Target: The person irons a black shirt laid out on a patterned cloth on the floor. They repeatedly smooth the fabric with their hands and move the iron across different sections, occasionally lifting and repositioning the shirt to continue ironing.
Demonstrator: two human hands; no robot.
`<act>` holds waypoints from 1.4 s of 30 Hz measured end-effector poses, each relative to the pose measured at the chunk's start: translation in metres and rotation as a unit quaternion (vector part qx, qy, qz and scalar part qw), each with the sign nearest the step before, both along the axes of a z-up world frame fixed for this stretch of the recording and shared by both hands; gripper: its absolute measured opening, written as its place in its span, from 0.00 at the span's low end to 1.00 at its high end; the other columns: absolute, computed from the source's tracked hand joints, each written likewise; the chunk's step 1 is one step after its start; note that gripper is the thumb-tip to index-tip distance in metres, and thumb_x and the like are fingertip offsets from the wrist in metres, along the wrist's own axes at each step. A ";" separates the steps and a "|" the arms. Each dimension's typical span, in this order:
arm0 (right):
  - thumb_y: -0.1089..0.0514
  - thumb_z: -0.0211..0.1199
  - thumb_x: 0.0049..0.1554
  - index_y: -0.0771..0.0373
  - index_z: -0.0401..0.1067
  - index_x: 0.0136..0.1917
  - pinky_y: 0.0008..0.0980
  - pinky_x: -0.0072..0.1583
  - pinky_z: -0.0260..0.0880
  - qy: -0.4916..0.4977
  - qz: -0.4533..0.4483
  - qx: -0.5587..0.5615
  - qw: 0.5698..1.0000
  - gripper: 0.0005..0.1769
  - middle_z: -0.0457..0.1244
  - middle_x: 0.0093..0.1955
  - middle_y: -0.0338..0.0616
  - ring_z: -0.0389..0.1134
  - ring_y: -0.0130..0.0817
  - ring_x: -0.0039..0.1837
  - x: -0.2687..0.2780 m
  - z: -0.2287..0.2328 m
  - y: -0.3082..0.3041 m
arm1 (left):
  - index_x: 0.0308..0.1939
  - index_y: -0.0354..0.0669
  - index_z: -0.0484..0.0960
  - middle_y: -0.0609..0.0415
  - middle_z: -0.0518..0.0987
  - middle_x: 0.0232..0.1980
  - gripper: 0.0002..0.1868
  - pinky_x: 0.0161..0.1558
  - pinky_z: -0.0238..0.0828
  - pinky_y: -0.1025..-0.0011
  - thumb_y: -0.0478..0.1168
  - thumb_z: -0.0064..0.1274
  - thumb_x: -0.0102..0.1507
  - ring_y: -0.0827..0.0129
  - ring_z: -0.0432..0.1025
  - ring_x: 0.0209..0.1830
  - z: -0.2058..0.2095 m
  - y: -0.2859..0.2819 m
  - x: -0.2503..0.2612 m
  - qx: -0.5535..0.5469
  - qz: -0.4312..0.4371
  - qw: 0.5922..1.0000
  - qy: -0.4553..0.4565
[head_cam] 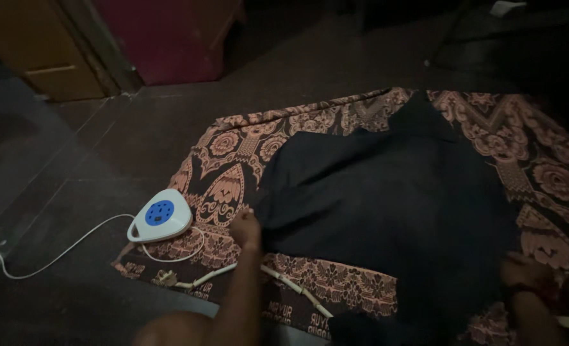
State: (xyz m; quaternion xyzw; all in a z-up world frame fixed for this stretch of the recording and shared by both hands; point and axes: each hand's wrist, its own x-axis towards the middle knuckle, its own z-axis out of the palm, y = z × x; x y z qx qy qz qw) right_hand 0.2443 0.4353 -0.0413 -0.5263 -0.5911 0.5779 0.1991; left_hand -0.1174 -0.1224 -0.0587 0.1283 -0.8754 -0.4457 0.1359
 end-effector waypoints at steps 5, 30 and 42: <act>0.58 0.62 0.49 0.54 0.60 0.77 0.53 0.64 0.64 -0.169 -0.003 0.070 0.983 0.42 0.57 0.75 0.55 0.61 0.54 0.68 0.021 0.005 0.006 | 0.49 0.42 0.88 0.39 0.84 0.51 0.14 0.55 0.72 0.51 0.46 0.53 0.67 0.44 0.77 0.51 0.031 -0.014 0.014 0.053 0.091 0.994 -0.038; 0.53 0.66 0.56 0.53 0.78 0.59 0.35 0.60 0.75 -0.055 0.573 0.353 0.738 0.17 0.72 0.57 0.41 0.72 0.36 0.57 -0.047 0.113 -0.250 | 0.47 0.42 0.89 0.42 0.85 0.51 0.24 0.53 0.76 0.52 0.57 0.61 0.59 0.48 0.80 0.51 0.023 -0.057 -0.004 -0.325 -0.336 0.852 -0.235; 0.54 0.63 0.53 0.59 0.71 0.65 0.45 0.65 0.66 -0.167 0.468 0.540 0.679 0.26 0.64 0.60 0.51 0.64 0.49 0.64 -0.099 0.080 -0.317 | 0.53 0.35 0.81 0.34 0.81 0.55 0.28 0.59 0.74 0.56 0.50 0.66 0.56 0.43 0.76 0.57 0.036 -0.021 -0.004 -0.107 -0.259 0.952 -0.121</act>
